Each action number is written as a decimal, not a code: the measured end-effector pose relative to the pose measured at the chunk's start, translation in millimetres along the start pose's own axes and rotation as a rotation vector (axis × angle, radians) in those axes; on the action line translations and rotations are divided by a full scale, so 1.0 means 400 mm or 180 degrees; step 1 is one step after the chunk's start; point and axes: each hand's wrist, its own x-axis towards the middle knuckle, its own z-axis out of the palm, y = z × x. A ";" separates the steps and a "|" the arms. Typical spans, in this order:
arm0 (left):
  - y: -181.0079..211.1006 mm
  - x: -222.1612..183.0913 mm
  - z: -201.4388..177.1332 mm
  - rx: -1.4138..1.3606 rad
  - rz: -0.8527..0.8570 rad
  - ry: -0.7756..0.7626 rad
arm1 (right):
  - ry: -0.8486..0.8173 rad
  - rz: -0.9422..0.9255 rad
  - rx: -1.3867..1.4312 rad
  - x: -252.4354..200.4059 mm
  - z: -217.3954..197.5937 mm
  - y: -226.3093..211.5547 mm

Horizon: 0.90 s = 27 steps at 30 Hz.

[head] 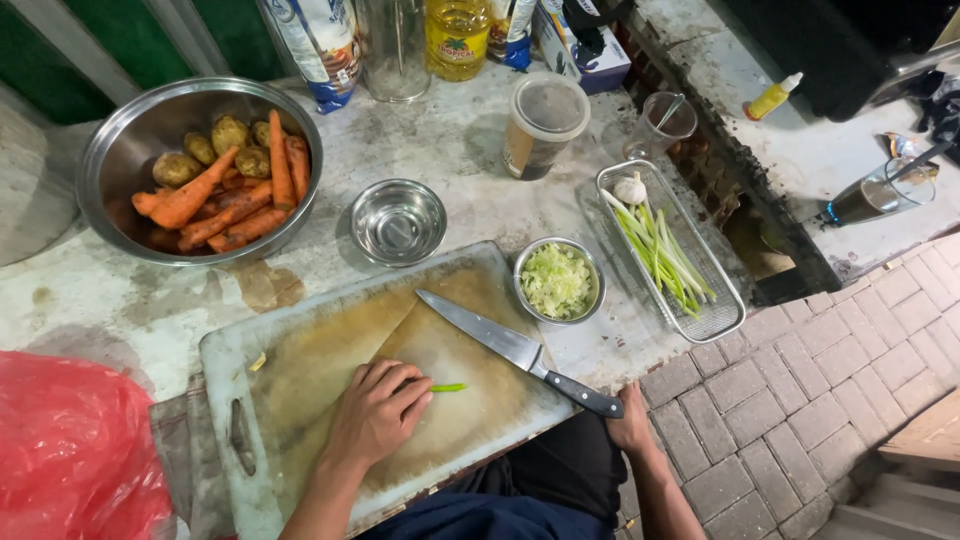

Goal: Slicing green onions into small pieces on a cutting board and transferring them to a metal bowl.

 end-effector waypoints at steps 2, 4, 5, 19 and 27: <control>-0.003 -0.006 0.005 0.0041 0.0001 -0.0009 | 0.0008 0.0184 0.0007 -0.007 0.008 0.028; 0.000 -0.008 0.009 0.0070 0.0017 -0.0014 | 0.0032 0.0375 0.0006 -0.015 -0.017 -0.001; -0.002 -0.007 0.009 0.0056 0.0012 0.0024 | -0.0121 0.0355 0.0002 -0.018 -0.041 -0.045; 0.004 -0.015 0.011 0.0110 0.0050 0.0002 | -0.0138 -0.0245 -0.0069 -0.025 -0.066 -0.140; 0.018 -0.001 0.018 0.0007 0.0295 -0.0178 | -0.0874 0.1281 -0.0485 -0.085 -0.261 -0.372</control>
